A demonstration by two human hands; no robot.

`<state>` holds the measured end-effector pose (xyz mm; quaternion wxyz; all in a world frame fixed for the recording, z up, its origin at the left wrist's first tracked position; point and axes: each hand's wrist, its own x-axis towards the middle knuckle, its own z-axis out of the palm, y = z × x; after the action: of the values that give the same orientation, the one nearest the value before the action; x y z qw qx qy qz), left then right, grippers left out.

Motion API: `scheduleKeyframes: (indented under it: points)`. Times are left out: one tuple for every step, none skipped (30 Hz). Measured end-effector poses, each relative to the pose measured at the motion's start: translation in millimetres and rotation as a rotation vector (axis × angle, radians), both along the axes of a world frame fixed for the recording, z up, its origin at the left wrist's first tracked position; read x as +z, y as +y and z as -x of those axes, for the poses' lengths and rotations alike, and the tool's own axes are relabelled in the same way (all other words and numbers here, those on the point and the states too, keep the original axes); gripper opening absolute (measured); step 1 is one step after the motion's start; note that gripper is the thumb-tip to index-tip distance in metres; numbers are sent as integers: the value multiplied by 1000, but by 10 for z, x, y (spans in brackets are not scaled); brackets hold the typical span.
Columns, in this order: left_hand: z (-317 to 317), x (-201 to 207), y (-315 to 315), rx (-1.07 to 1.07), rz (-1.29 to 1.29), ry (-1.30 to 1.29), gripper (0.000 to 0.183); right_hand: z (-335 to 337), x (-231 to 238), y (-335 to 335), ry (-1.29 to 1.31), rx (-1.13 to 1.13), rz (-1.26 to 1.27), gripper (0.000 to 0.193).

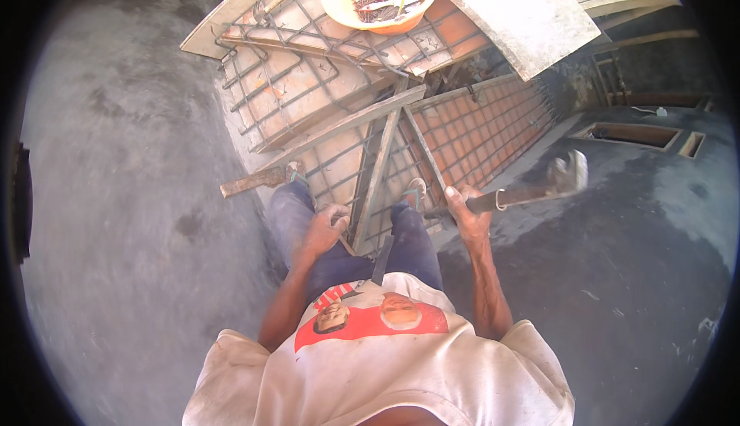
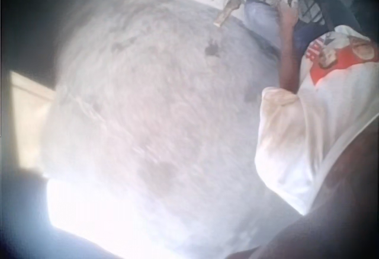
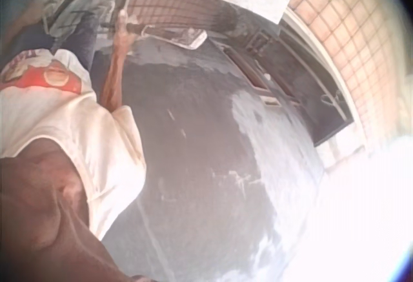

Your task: The person works on a curved concrete formwork structure, using a metal bar to adjust the rebar grid. They measure the structure with a tape measure and use a hammer to secure nails. The person also handles a wooden plank and a bucket of tools during the process.

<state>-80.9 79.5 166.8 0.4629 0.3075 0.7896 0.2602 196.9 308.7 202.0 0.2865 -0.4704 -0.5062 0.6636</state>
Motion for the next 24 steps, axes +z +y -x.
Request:
scheduleKeyframes:
  points:
    - [-72, 35, 39, 12, 6, -52, 29, -59, 8, 3, -94, 24, -28, 45]
    - [-128, 51, 56, -1, 15, -54, 29, -106, 28, -1, -187, 48, -57, 44]
    - [-182, 61, 55, -12, 23, -55, 29, -158, 71, -17, -249, 58, -23, 44]
    - [-213, 65, 33, -20, 33, -51, 29, -152, 191, -31, -306, 71, 12, 43]
    - [-220, 59, 22, -37, 33, -4, 29, -113, 275, -7, -357, 82, 36, 43]
    - [-246, 54, -29, -51, 33, 43, 29, -91, 315, -17, -406, 111, 23, 42]
    - [-266, 97, -25, -67, 34, 88, 29, -89, 361, -43, -458, 136, 10, 42]
    - [-248, 132, -14, -97, 57, 207, 31, -41, 392, -21, -510, 160, -3, 42]
    - [-206, 169, -16, -123, 82, 326, 33, 56, 408, 43, -483, 202, 44, 38]
    - [-175, 224, -29, -150, 115, 442, 35, 161, 469, 82, -460, 244, 98, 36]
    - [-123, 258, -53, -95, 133, 497, 42, 256, 547, 133, -439, 292, 151, 35]
    - [-55, 283, -88, -40, 154, 549, 49, 332, 641, 176, -397, 368, 134, 35]
    - [5, 310, -126, 14, 182, 605, 57, 428, 749, 200, -350, 445, 122, 38]
    - [51, 325, -152, 59, 213, 626, 67, 517, 848, 211, -306, 514, 111, 42]
    - [89, 327, -194, 103, 247, 646, 78, 512, 894, 169, -257, 561, 257, 42]
    - [119, 294, -159, 144, 258, 656, 89, 366, 712, 101, -344, 587, 299, 39]
    - [156, 231, -120, 201, 304, 580, 97, 212, 391, 9, -429, 611, 341, 35]
    - [176, 140, -92, 263, 352, 498, 104, 124, 123, -100, -495, 589, 232, 33]
    - [170, 38, -87, 322, 407, 413, 112, 80, -54, -169, -561, 568, 131, 31]
    - [189, -63, -121, 312, 449, 401, 114, 206, -16, -178, -620, 604, 154, 32]
    - [196, -180, -131, 301, 492, 387, 117, 328, 40, -188, -681, 639, 178, 33]
    - [215, -218, -36, 282, 530, 365, 120, 413, 81, -181, -751, 665, 203, 34]
    - [268, -264, 66, 283, 558, 386, 120, 445, -110, -194, -718, 646, 213, 36]
    - [328, -309, 157, 285, 587, 406, 120, 584, -262, -158, -698, 624, 196, 36]
